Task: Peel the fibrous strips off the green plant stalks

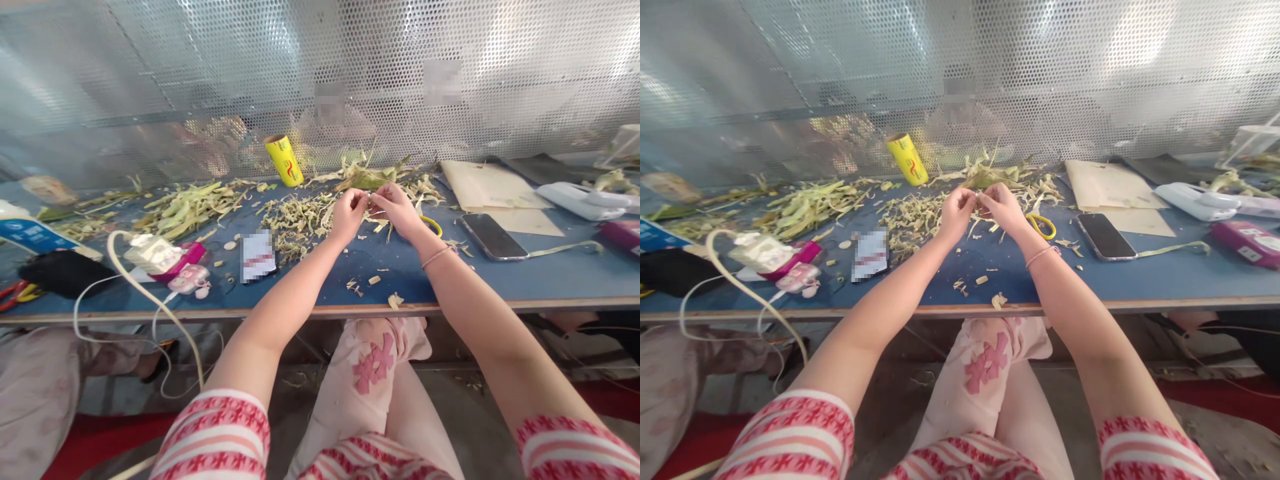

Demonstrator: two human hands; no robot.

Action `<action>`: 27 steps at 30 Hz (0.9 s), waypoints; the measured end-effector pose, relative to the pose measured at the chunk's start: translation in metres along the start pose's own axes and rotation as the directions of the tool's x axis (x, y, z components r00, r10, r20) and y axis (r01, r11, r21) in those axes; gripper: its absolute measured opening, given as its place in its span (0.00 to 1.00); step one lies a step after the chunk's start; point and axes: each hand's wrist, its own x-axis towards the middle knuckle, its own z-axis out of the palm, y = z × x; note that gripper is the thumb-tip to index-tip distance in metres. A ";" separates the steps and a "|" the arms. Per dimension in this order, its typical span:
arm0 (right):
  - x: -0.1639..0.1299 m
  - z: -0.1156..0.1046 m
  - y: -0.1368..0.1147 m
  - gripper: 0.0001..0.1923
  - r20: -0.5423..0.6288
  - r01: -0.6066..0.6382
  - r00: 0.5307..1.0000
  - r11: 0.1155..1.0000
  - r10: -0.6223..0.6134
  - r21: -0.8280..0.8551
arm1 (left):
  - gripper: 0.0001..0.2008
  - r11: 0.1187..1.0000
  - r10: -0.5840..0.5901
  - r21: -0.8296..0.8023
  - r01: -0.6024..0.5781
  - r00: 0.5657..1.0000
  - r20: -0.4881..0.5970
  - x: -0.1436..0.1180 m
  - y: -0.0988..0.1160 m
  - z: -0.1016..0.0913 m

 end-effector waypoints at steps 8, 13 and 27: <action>0.006 -0.002 0.004 0.11 -0.026 0.100 0.994 0.985 -0.104 -0.141 | 0.17 1.000 0.006 -0.010 -0.007 1.000 -0.030 0.002 -0.002 -0.001; 0.001 -0.001 -0.004 0.12 0.027 0.140 0.990 0.984 -0.138 -0.113 | 0.17 1.000 -0.002 -0.030 0.001 1.000 -0.030 0.003 -0.003 0.000; -0.002 -0.009 -0.013 0.12 0.026 -0.060 0.997 0.981 0.066 -0.182 | 0.16 0.928 -0.154 -0.322 0.186 0.980 0.124 0.007 -0.004 0.000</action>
